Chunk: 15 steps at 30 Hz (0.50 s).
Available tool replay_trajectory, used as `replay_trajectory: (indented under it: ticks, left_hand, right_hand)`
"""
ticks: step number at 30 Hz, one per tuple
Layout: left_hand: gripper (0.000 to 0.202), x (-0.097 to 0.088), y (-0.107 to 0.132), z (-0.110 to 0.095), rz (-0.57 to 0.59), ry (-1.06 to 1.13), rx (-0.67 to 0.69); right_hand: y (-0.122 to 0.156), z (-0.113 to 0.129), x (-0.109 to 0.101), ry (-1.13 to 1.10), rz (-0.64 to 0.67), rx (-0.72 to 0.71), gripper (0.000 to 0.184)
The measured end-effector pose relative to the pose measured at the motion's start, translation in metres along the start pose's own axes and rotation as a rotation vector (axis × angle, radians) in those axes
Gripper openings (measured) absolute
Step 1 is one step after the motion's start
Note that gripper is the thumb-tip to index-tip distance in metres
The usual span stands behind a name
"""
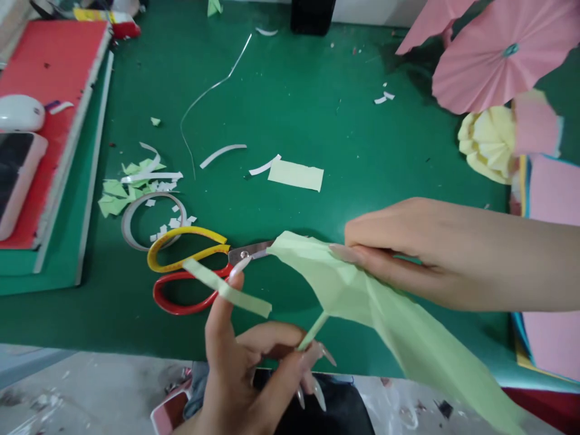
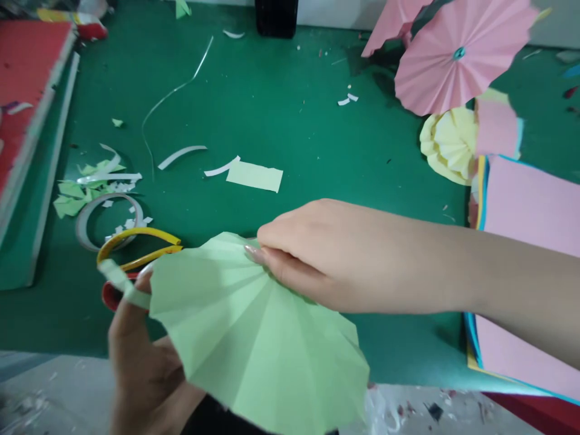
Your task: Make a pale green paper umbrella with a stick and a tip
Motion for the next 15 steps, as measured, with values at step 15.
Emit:
replay_trajectory:
  ticks: [15]
  left_hand:
    - [0.071, 0.004, 0.008, 0.027, 0.060, 0.112, -0.058]
  right_hand:
    - [0.016, 0.024, -0.014, -0.004, -0.124, 0.038, 0.039]
Point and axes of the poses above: each hand's wrist, its own y-axis away from the middle knuckle, its own x-axis out of the palm, z = x × y, the point moved 8 cm from there along -y, towards the middle knuckle, and after that the axes turned 13 degrees about -y, right-handed, at the moved point
